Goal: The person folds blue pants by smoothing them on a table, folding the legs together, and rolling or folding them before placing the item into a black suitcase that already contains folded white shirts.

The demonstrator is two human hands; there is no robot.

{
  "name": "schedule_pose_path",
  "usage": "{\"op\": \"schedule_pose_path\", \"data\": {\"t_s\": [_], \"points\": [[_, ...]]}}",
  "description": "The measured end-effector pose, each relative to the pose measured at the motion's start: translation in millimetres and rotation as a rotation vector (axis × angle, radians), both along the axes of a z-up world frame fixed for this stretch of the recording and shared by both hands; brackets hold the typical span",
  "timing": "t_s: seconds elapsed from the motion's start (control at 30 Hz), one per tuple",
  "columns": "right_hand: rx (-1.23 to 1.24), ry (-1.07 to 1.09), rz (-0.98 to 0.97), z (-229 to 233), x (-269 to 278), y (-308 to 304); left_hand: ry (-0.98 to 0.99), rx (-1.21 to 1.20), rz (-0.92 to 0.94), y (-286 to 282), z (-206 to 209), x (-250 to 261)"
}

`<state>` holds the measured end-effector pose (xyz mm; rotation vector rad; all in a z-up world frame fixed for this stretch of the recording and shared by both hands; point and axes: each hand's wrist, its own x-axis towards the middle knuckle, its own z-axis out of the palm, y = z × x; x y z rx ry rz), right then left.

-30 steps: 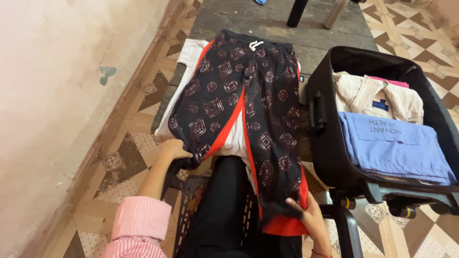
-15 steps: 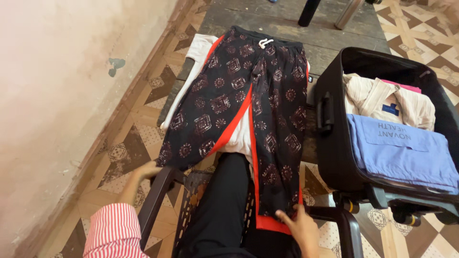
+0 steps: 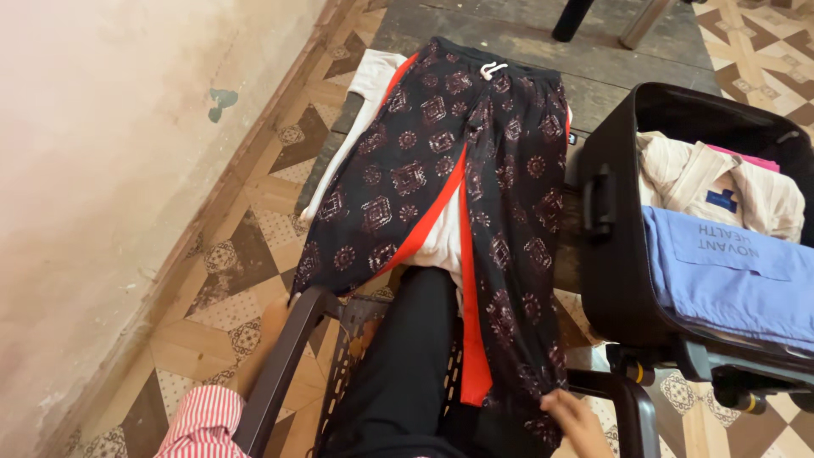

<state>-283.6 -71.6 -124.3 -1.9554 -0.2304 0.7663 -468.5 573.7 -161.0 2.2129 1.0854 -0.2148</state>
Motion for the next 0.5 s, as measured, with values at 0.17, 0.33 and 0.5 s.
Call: {"op": "schedule_pose_path", "data": {"t_s": [0.17, 0.33, 0.5], "points": [[-0.652, -0.416, 0.036, 25.3, -13.9, 33.2, -0.058, 0.1, -0.048, 3.8, 7.2, -8.7], [-0.561, -0.651, -0.322, 82.3, -26.9, 83.4, -0.218, 0.297, -0.308, 35.4, 45.9, -10.5], [-0.322, -0.483, -0.189, 107.3, -33.1, 138.1, -0.065, 0.284, -0.176, 29.2, 128.5, -13.8]]}}
